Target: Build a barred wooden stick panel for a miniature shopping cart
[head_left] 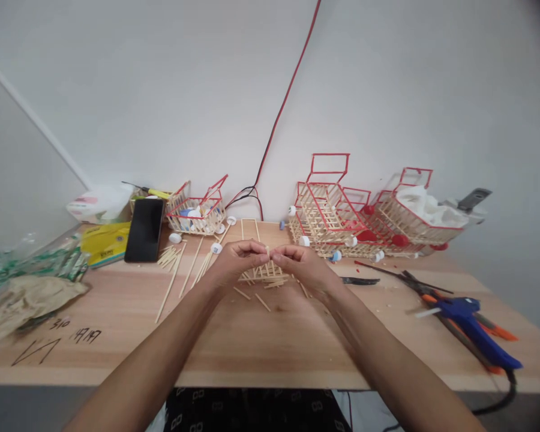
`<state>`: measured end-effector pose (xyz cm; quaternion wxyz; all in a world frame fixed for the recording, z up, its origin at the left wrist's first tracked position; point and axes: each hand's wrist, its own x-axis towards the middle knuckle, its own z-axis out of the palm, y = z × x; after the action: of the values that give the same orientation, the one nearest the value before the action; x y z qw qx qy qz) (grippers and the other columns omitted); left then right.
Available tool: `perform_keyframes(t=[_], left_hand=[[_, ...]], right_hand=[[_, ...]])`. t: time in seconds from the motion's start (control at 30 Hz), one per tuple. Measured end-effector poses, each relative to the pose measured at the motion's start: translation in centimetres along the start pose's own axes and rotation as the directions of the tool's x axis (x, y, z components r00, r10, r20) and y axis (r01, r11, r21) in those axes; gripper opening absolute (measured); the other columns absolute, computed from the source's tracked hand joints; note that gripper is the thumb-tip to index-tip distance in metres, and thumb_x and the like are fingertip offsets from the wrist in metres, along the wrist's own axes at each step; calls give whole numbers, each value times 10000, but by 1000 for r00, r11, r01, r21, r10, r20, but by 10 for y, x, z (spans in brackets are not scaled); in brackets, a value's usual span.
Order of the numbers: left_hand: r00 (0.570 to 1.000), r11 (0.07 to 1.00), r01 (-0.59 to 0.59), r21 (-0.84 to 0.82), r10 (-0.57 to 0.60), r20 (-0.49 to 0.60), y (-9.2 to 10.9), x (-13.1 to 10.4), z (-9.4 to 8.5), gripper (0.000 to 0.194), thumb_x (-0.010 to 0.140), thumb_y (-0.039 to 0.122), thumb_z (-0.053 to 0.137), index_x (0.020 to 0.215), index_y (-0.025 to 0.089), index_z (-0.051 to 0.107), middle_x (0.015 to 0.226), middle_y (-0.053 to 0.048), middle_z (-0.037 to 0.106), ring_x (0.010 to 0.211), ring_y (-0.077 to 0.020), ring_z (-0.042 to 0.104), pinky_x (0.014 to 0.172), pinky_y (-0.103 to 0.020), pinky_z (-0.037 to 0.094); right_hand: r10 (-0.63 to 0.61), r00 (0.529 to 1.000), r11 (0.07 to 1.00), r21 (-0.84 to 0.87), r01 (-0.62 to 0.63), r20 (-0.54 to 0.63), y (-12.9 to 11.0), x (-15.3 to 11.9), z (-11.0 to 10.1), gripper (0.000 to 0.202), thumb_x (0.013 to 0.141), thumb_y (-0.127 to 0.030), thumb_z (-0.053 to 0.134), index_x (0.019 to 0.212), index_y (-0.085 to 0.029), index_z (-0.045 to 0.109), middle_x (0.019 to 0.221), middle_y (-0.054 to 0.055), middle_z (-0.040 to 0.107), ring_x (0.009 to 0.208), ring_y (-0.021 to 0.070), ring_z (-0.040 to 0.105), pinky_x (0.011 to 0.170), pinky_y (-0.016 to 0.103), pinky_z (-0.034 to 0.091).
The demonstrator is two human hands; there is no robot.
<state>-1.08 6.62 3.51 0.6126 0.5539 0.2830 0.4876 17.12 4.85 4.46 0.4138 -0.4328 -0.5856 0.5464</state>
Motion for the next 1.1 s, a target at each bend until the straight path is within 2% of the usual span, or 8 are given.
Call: perform_keyframes(t=[0.3,0.4,0.5,0.63,0.77,0.9,1.0,1.1], left_hand=[[999,996,2,93,2,-41,1,1,4,215,614,283,813,674,147,658,733,6,619,709,-123,560,708,-258,417],[997,988,45,146,-36,-67,5,2,-2,267,629,295,796,812,158,658,753,9,630,703,-118,572,691,-241,425],[987,951,17,309,34,-159,11,5,-20,313,711,333,707,970,170,644,771,0,630,710,-133,580,662,-242,424],[947,655,48,754,209,-242,10,7,-47,125,743,234,598,822,156,653,731,-20,633,698,-160,567,654,-265,399],[972,360,164,919,99,-213,0,4,-51,104,771,248,567,739,167,623,701,-36,638,671,-180,560,615,-275,356],[951,135,305,943,9,-309,-9,0,-40,183,791,360,562,787,181,600,786,-82,657,743,-231,583,599,-292,332],[935,45,353,934,-48,-351,-11,0,-36,151,778,340,550,734,202,591,800,-88,658,794,-256,596,597,-299,325],[925,64,378,923,-62,-375,-13,2,-38,100,757,266,537,697,209,593,789,-81,657,792,-253,597,593,-299,318]], right_hand=[[-2,1000,995,99,1,10,12,3,6,315,685,-462,757,776,-176,660,669,-39,521,601,90,386,582,248,270],[-34,999,988,152,35,-9,16,5,3,296,720,-453,735,796,-181,645,660,-50,493,584,83,361,568,241,256],[-61,996,976,206,73,-66,18,6,-3,297,736,-455,722,816,-183,632,654,-54,469,572,79,343,554,236,248],[-59,995,977,199,75,-84,18,4,-8,293,738,-446,720,827,-182,630,676,-46,471,579,82,352,550,237,254],[-45,995,982,177,60,-87,16,1,-7,278,733,-431,719,849,-194,632,685,-47,483,590,84,370,576,239,282],[-39,995,990,129,51,-97,13,-1,-4,270,734,-429,706,845,-197,623,707,-38,511,622,97,402,607,245,306],[-34,993,994,97,45,-111,10,-2,-2,290,716,-443,706,825,-190,618,735,-24,538,652,108,427,630,252,320],[-18,992,996,84,29,-124,11,-1,-2,303,704,-457,703,813,-188,617,725,-22,546,653,114,432,632,257,322]])
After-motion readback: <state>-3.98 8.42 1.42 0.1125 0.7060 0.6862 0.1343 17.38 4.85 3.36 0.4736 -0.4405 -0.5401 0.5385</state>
